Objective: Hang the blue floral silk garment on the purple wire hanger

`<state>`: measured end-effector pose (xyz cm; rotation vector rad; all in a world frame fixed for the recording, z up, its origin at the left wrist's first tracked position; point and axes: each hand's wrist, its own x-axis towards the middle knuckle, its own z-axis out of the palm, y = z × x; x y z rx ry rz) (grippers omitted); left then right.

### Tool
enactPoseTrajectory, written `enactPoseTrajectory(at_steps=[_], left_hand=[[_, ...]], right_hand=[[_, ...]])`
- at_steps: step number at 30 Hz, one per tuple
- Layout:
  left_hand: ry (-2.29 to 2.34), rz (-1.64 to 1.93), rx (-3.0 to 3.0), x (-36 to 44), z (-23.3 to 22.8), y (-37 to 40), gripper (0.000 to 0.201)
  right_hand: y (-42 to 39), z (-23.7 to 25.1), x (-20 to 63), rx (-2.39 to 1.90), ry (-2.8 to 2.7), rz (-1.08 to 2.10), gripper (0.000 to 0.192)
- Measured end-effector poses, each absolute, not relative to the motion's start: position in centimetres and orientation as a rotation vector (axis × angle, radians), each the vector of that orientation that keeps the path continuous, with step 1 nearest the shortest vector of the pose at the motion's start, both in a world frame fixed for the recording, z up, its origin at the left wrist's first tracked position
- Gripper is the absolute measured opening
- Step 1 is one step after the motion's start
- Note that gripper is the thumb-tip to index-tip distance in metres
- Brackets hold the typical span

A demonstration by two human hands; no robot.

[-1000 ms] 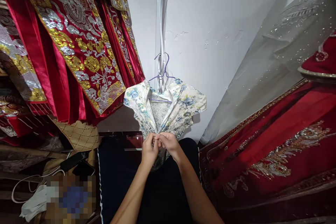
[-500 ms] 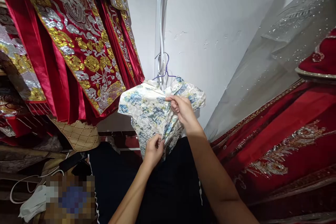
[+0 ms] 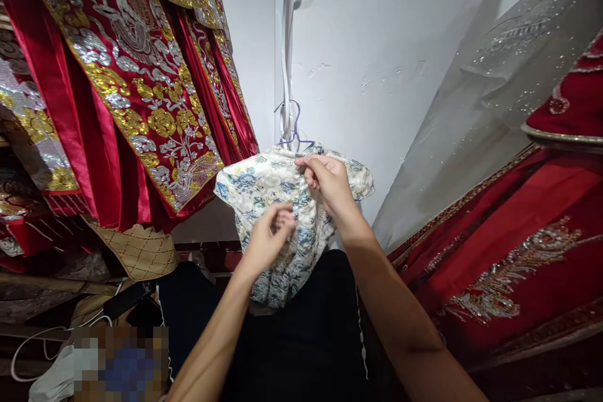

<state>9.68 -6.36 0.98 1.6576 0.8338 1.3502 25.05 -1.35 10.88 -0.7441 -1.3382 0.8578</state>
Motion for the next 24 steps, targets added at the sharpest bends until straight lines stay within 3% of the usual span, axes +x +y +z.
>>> enactPoseTrajectory(at_steps=[3,8,15,20,24], left_hand=[[0.745,1.625,1.748,10.2,7.8,-4.4,0.043],[0.857,1.501,2.265,10.3,13.1,-1.9,0.017],[1.062,1.476,2.497,10.0,13.1,-1.1,0.009],[1.016,1.858,2.146,6.3,12.4,-1.0,0.015],[0.94,2.095,1.616,0.4,8.9,0.5,0.019]], right_hand=[[-2.2,11.1,24.8,-0.729,-1.4,0.798,0.023],[-2.0,11.1,25.7,-0.73,-1.427,0.671,0.021],[0.6,8.1,25.3,-0.817,-1.38,0.713,0.021],[1.2,5.5,25.9,-1.023,-1.38,0.575,0.02],[0.4,3.7,27.3,-1.104,-1.406,0.611,0.018]])
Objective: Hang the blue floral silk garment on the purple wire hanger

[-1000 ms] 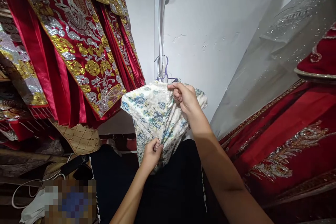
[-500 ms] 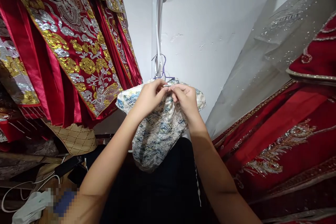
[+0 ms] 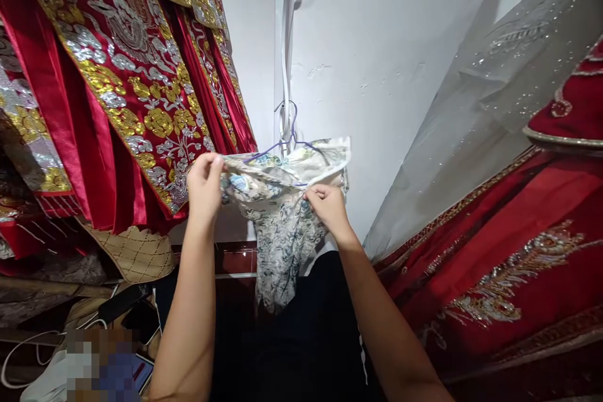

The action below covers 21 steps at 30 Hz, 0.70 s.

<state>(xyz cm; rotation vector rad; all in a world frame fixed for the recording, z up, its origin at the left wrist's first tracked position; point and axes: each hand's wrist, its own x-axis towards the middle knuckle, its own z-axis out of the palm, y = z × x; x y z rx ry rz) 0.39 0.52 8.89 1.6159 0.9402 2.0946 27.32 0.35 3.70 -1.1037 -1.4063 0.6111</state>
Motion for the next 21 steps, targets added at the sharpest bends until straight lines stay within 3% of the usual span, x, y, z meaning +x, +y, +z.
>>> enactPoseTrajectory(at_steps=[5,11,16,21], left_hand=[[0.782,1.929,0.628,-2.0,0.3,1.1,0.027],[0.88,1.656,0.535,2.2,-8.4,-1.6,0.027],[0.792,1.641,0.639,4.6,-7.0,-2.2,0.034],[0.758,1.637,1.181,8.9,-2.0,-5.4,0.022]], right_hand=[[-1.5,1.2,26.2,-1.072,-1.391,0.793,0.019],[-3.7,-4.6,28.4,-1.129,-1.103,0.918,0.026],[-5.0,-5.9,32.7,-1.236,-1.211,1.048,0.033],[-5.6,-4.8,30.5,-1.27,-1.381,1.164,0.047]])
